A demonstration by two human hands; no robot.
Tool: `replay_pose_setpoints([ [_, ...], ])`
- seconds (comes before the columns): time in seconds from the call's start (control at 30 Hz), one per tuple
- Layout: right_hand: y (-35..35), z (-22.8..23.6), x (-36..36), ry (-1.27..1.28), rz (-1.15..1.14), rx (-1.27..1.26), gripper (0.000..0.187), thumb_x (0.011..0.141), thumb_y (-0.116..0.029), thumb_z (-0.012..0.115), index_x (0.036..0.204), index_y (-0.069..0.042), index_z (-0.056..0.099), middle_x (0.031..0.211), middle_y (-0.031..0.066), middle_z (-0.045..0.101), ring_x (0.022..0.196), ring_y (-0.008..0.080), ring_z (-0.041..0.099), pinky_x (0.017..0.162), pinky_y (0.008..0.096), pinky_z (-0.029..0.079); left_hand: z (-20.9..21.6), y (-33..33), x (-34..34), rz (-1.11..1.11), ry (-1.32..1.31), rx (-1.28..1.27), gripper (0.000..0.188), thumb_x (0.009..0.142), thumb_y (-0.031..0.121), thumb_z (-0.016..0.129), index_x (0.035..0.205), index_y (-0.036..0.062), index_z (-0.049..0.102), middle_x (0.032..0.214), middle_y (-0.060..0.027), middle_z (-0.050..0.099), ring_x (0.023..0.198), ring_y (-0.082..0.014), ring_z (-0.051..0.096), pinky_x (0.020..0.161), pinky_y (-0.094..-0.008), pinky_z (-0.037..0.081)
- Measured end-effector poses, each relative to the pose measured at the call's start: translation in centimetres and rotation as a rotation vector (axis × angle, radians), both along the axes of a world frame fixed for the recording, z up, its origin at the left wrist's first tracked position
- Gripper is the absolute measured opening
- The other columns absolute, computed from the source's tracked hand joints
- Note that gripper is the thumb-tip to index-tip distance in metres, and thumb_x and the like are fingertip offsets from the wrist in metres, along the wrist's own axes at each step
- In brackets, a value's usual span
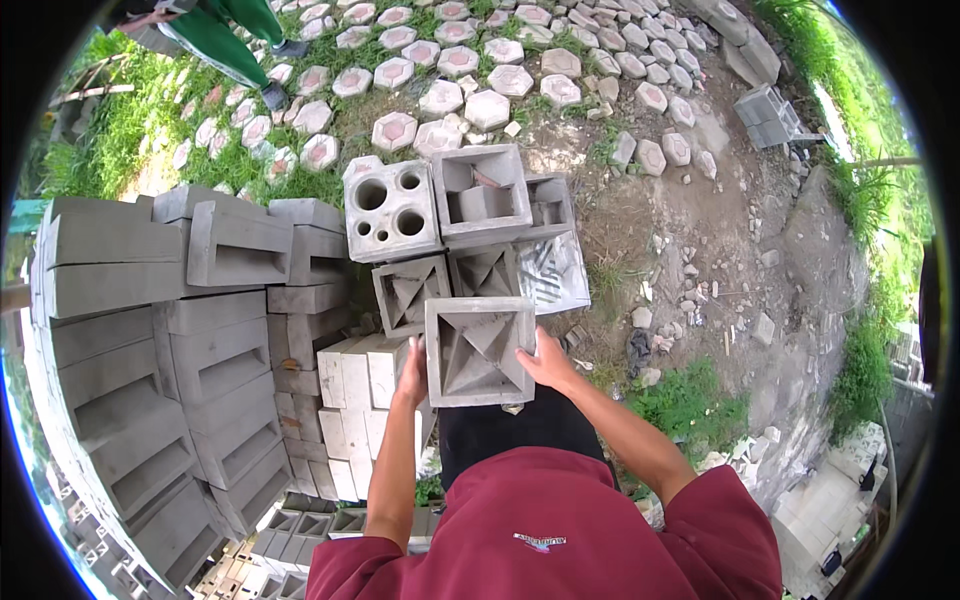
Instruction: The person picks up concrete ventilation blocks one by one from a large pile and carries them to a different location, stacking them vertically on top of each other.
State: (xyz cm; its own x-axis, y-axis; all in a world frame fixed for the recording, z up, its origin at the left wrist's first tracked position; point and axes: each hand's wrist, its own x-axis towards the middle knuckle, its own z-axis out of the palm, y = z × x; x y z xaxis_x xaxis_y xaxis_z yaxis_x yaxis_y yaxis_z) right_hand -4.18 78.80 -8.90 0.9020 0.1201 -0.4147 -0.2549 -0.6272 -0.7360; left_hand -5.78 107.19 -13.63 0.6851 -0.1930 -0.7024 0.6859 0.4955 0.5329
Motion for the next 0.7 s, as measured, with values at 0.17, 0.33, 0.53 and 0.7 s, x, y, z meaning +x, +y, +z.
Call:
replay_pose_setpoints([
  [0.17,-9.4,6.3,-3.9,-0.036,-0.082,-0.036,0.050,0.080,-0.028,0.068,0.101,0.012,0.047,0.081,0.0349,0.059,0.081,0.0508,0.059,0.069,0.0544,0.045,2.1,-10.5,-0.9,-0.137,0.066,-0.160,0.075,0.095,0.064,0.028,0.147,0.0096,0.031,0.145,-0.0130,0.040,0.130,-0.0294,0.043,0.108,-0.0423,0.036],
  [0.33,-17.0,22.5,-6.9,0.051,-0.153,-0.216,0.053,0.083,-0.032,0.066,0.108,0.011,0.049,0.089,0.0323,0.060,0.084,0.0445,0.062,0.072,0.0494,0.048,12.6,-20.5,-1.2,-0.193,0.076,-0.264,0.073,0.094,0.063,0.030,0.144,0.0092,0.036,0.141,-0.0135,0.044,0.126,-0.0308,0.047,0.106,-0.0453,0.039],
  [0.53,-26.7,23.0,-13.6,-0.455,-0.567,0.118,0.066,0.095,-0.050,0.044,0.135,0.003,0.037,0.135,0.0257,0.043,0.128,0.0351,0.041,0.106,0.0424,0.031,17.8,-33.0,-1.1,-0.268,0.002,-0.534,0.070,0.093,0.059,0.036,0.141,0.0085,0.041,0.136,-0.0138,0.050,0.120,-0.0311,0.051,0.102,-0.0458,0.042],
  [0.7,-34.6,15.4,-16.0,-0.364,-0.836,0.740,0.070,0.099,-0.055,0.029,0.144,-0.001,0.030,0.142,0.0128,0.039,0.133,0.0231,0.034,0.110,0.0349,0.025,18.4,-42.2,-0.5,-0.487,-0.040,-0.334,0.074,0.094,0.064,0.029,0.140,0.0074,0.041,0.134,-0.0140,0.050,0.120,-0.0303,0.052,0.102,-0.0445,0.042],
])
